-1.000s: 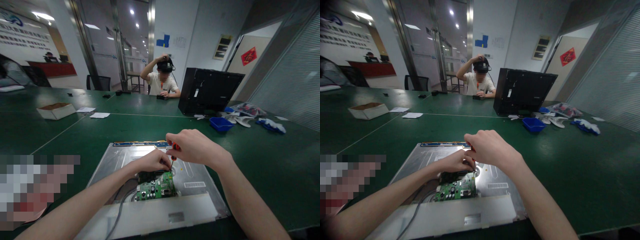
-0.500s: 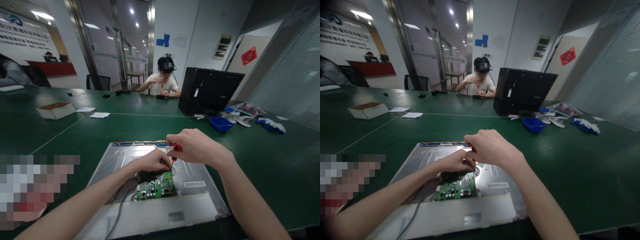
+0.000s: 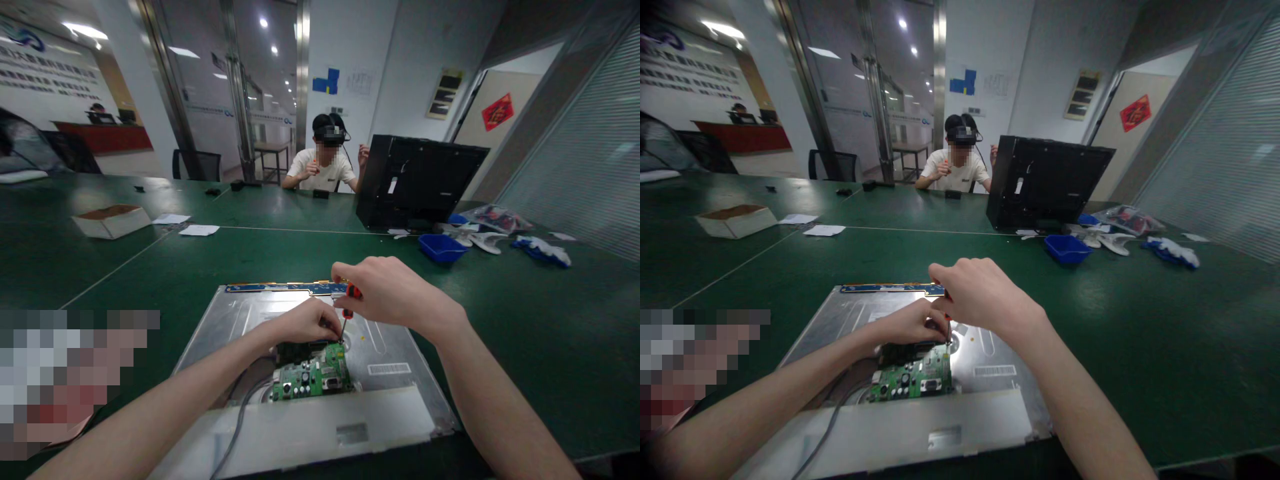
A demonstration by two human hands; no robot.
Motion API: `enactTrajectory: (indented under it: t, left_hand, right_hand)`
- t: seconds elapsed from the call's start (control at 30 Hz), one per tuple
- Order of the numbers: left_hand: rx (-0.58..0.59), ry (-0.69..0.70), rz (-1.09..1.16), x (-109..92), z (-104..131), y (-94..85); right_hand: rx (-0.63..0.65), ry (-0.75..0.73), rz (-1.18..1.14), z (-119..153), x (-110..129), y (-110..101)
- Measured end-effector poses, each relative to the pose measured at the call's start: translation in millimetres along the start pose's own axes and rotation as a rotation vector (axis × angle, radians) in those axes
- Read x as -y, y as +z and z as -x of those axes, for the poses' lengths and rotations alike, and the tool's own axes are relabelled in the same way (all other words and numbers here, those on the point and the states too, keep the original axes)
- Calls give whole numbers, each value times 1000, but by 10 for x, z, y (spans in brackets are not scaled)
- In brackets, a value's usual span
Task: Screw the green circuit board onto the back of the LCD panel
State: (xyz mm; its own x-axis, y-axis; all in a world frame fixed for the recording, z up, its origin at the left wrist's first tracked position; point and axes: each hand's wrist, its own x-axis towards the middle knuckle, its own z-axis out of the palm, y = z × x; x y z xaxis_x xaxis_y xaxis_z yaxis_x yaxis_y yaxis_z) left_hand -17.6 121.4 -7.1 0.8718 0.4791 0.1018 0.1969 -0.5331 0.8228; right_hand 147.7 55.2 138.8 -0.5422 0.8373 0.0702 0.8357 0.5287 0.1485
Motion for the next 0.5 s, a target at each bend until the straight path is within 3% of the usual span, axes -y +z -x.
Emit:
enactTrajectory:
  t: [0.3, 0.5]
  left_hand:
    - [-9, 36, 4, 36, -5, 7]
    - [-8, 5, 0, 20, 0, 9]
  right_hand:
    - [-22, -131, -129, 54, 6, -19]
    - [-34, -7, 11, -18, -6, 29]
